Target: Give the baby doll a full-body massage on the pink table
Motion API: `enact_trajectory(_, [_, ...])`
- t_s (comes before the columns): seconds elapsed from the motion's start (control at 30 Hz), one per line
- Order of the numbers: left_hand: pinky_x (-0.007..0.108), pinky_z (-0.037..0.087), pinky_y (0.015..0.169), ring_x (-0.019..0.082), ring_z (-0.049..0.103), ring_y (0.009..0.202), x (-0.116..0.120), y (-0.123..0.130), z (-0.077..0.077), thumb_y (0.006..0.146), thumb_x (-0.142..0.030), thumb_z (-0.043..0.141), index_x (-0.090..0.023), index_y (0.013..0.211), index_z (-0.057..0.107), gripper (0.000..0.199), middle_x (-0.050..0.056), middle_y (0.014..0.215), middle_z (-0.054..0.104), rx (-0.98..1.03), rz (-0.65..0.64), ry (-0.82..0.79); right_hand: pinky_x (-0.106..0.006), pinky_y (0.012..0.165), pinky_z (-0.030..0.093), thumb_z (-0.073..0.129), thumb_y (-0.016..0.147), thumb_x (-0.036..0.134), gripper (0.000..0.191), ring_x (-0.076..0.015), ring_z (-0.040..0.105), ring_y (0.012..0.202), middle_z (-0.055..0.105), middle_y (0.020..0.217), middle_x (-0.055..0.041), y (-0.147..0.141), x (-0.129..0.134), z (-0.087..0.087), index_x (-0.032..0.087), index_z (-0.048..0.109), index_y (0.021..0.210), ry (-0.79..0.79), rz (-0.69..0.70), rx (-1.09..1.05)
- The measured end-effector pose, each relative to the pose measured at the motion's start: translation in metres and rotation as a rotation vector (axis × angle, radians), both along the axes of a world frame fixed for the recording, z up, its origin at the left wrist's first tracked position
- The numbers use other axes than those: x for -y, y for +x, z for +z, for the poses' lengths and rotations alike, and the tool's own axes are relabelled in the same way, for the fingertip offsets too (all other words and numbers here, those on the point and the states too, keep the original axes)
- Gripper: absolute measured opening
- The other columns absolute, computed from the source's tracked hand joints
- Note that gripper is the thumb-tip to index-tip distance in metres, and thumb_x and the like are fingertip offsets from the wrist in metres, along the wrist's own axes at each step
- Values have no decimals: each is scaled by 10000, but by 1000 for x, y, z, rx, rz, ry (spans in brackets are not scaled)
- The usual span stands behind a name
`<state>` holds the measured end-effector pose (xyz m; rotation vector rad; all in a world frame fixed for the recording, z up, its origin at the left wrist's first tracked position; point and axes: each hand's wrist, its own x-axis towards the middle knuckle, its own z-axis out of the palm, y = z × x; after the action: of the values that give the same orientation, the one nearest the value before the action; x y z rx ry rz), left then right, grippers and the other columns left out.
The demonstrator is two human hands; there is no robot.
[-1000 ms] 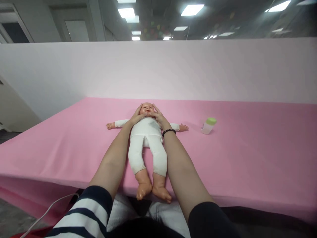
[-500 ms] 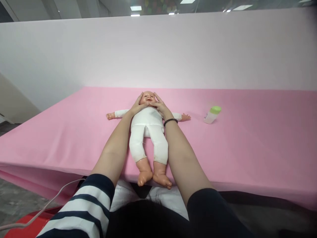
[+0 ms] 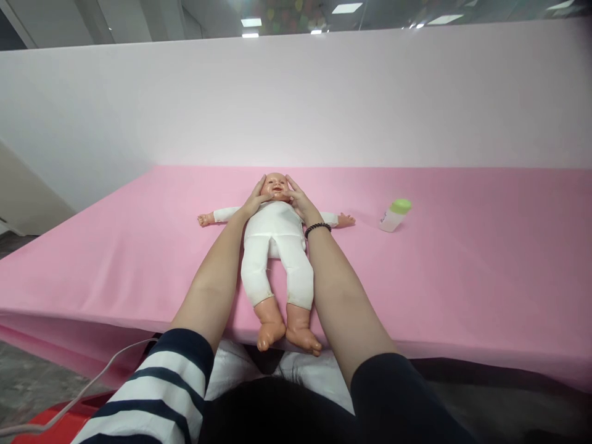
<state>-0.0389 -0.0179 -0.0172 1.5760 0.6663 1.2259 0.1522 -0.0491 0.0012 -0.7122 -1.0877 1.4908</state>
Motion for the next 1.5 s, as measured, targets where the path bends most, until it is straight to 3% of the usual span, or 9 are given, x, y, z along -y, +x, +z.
enact_trajectory(0.23, [528,197,1322,380,212,1622,0,-2,-3,732,-496,867,-270,1703,196,1201,88,1762,224,-63,76,18,-344,952,649,870,660,129,1021,-188,764,1049,639,1470,-51,2,-1,-7,331,470,1578,67,-24,8])
enact_trajectory(0.5, [549,291,1289,376,318,1586,10,1,-1,699,-493,906,-362,1694,190,1234,76,1752,255,-56,81,-25,-370,996,639,865,643,99,997,-190,758,1068,653,1442,-34,3,-4,-8,347,512,1542,81,-19,2])
enact_trajectory(0.77, [559,174,1321,355,173,1636,4,0,2,808,-329,725,-329,1689,245,1004,22,1754,257,-76,54,37,-338,934,650,771,693,110,1017,-188,770,1010,697,1392,-43,0,-2,-4,313,405,1619,35,-13,17])
enact_trajectory(1.0, [529,153,1327,336,158,1641,-7,-1,-3,779,-298,682,-321,1688,255,1005,3,1748,274,-72,89,6,-381,989,631,699,755,185,942,-223,724,1176,624,1505,-24,-1,-1,1,332,382,1630,9,-28,54])
enact_trajectory(1.17, [500,147,1329,315,174,1639,-5,-1,-2,775,-317,662,-330,1691,238,1009,-16,1750,269,-67,88,-2,-365,1095,574,696,856,328,794,-200,653,1291,575,1552,-18,-2,-2,2,313,420,1600,10,-39,-6])
enact_trajectory(1.33, [476,209,1314,331,272,1607,4,0,3,818,-393,629,-228,1701,212,991,30,1743,291,-76,116,-41,-404,1069,594,705,878,494,630,-236,660,1257,674,1400,-26,-2,-5,-1,333,563,1470,-19,-78,-35])
enact_trajectory(1.5, [523,242,1296,344,300,1596,-1,1,0,871,-471,584,-296,1697,214,922,4,1734,313,-73,175,-66,-459,1103,560,684,842,617,581,-268,642,1290,668,1391,-49,-8,-14,-2,297,640,1325,-14,-198,56])
